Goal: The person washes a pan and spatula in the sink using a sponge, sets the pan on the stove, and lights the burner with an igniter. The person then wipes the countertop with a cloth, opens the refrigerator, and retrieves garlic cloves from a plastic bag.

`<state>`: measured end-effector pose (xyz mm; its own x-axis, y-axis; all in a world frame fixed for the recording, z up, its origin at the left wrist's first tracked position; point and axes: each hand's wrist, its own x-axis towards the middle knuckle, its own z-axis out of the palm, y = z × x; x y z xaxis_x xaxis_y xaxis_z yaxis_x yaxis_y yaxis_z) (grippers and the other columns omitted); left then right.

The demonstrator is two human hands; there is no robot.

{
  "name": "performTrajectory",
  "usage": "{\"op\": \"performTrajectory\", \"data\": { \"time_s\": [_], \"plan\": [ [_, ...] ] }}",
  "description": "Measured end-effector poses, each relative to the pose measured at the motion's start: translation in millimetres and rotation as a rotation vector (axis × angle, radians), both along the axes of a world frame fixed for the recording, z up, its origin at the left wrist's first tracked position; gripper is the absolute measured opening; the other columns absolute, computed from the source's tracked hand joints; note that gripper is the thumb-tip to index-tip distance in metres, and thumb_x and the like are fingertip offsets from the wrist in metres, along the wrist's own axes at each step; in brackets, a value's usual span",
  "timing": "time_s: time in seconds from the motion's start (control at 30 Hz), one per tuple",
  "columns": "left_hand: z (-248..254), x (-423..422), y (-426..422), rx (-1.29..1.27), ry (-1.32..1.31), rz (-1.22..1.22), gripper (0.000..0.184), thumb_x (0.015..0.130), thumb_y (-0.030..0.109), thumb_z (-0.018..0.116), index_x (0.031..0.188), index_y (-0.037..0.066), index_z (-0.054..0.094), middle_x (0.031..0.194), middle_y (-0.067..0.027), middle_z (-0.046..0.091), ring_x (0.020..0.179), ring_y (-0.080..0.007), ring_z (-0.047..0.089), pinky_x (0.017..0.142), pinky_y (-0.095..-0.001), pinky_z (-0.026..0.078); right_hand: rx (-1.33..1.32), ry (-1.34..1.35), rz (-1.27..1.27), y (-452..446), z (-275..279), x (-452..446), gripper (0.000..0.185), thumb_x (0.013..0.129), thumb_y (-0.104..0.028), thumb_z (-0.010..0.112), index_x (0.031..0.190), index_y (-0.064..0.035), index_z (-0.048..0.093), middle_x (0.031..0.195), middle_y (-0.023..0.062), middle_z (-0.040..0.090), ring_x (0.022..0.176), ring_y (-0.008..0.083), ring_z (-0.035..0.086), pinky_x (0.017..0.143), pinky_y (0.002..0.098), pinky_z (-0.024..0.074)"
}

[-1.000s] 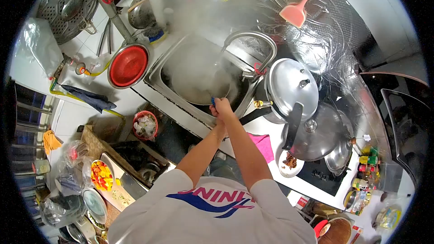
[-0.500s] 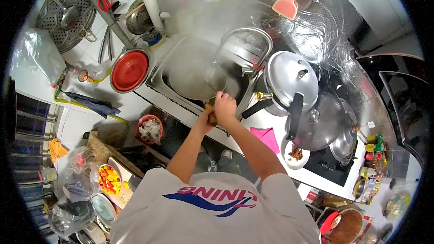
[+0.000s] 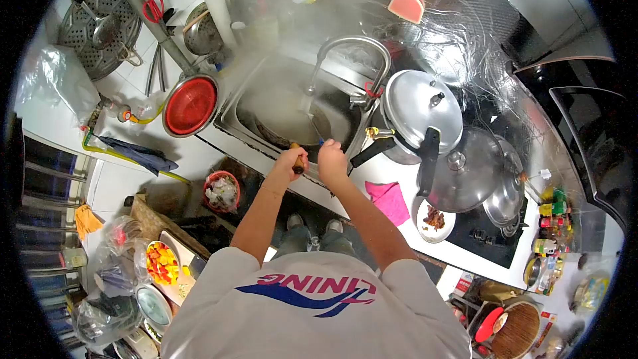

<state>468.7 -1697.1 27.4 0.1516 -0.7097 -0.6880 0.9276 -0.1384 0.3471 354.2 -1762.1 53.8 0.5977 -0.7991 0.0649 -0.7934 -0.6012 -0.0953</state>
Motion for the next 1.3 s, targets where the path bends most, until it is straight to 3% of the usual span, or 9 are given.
{"op": "performTrajectory", "data": {
  "time_s": [0.07,0.13,0.23,0.5,0.57,0.7,0.83,1.1,1.3],
  "plan": [
    [13.0,-0.2,11.3,0.111,-0.393,-0.182,0.020,0.072,0.003,0.054,0.055,0.001,0.046,0.048,-0.0100,0.043,0.042,-0.0219,0.047,0.041,-0.0320,0.040,0.120,-0.072,-0.036,1.8,9.2,-5.1,0.013,0.076,-0.001,0.054,0.086,0.0017,0.046,0.082,0.0183,0.057,0.072,0.0320,0.064,0.062,0.0369,0.0537],
    [15.2,4.1,16.0,0.157,-0.464,-0.196,0.019,0.071,0.003,0.054,0.054,-0.001,0.047,0.047,-0.0111,0.044,0.041,-0.0229,0.047,0.039,-0.0330,0.039,0.260,-0.188,-0.032,4.5,11.8,-14.8,0.014,0.076,0.001,0.051,0.087,0.0050,0.045,0.084,0.0252,0.057,0.076,0.0389,0.062,0.068,0.0421,0.0521],
    [32.0,6.0,19.2,0.149,-0.559,-0.235,0.018,0.070,0.002,0.053,0.054,-0.003,0.048,0.047,-0.0133,0.046,0.039,-0.0247,0.048,0.036,-0.0355,0.039,0.232,-0.214,0.013,4.1,-7.7,-31.4,0.012,0.076,0.000,0.053,0.085,0.0040,0.046,0.080,0.0220,0.057,0.072,0.0325,0.063,0.062,0.0365,0.0531],
    [67.0,14.1,40.2,0.313,-0.863,-0.401,0.013,0.070,0.004,0.057,0.063,-0.003,0.049,0.050,-0.0106,0.050,0.041,-0.0206,0.050,0.038,-0.0349,0.040,0.298,-0.299,-0.064,15.6,-5.7,-42.0,0.013,0.073,0.002,0.052,0.084,0.0073,0.046,0.080,0.0258,0.057,0.074,0.0355,0.062,0.066,0.0381,0.0521],
    [66.6,14.6,48.5,0.327,-1.154,-0.432,0.015,0.069,0.007,0.055,0.064,-0.007,0.054,0.053,-0.0139,0.055,0.044,-0.0224,0.056,0.040,-0.0358,0.044,0.356,-0.313,-0.088,16.9,-0.3,-40.4,0.013,0.073,0.004,0.051,0.084,0.0076,0.046,0.081,0.0262,0.057,0.075,0.0364,0.062,0.067,0.0387,0.0518],
    [67.7,8.4,61.2,0.443,-1.308,-0.460,0.020,0.070,0.008,0.057,0.075,-0.011,0.053,0.055,-0.0137,0.056,0.045,-0.0226,0.057,0.042,-0.0335,0.046,0.360,-0.463,-0.111,17.7,-11.1,-41.7,0.013,0.076,0.005,0.047,0.088,0.0084,0.044,0.080,0.0306,0.057,0.076,0.0435,0.059,0.065,0.0482,0.0486],
    [59.1,9.5,74.8,0.440,-1.274,-0.415,0.020,0.071,0.007,0.058,0.083,-0.006,0.047,0.058,-0.0096,0.052,0.042,-0.0183,0.053,0.035,-0.0313,0.042,0.387,-0.528,-0.166,17.6,-16.2,-41.4,0.012,0.081,-0.003,0.048,0.088,0.0071,0.045,0.076,0.0306,0.056,0.075,0.0446,0.058,0.064,0.0497,0.0458],
    [62.5,20.3,100.2,0.002,-0.353,-0.208,0.013,0.080,0.004,0.054,0.081,0.005,0.041,0.063,-0.0020,0.046,0.046,-0.0096,0.045,0.037,-0.0263,0.039,0.410,-0.588,-0.225,32.5,33.9,-53.9,0.022,0.084,-0.008,0.051,0.099,0.0077,0.047,0.078,0.0288,0.057,0.075,0.0441,0.057,0.062,0.0490,0.0448],
    [16.3,20.2,112.0,-0.186,-0.184,-0.240,0.015,0.082,0.006,0.053,0.081,0.008,0.038,0.061,-0.0006,0.043,0.044,-0.0078,0.042,0.036,-0.0239,0.038,0.358,-0.699,-0.211,26.6,37.9,-69.1,0.018,0.086,-0.011,0.050,0.090,0.0064,0.051,0.066,0.0232,0.055,0.061,0.0386,0.056,0.055,0.0433,0.0412]
  ]
}}
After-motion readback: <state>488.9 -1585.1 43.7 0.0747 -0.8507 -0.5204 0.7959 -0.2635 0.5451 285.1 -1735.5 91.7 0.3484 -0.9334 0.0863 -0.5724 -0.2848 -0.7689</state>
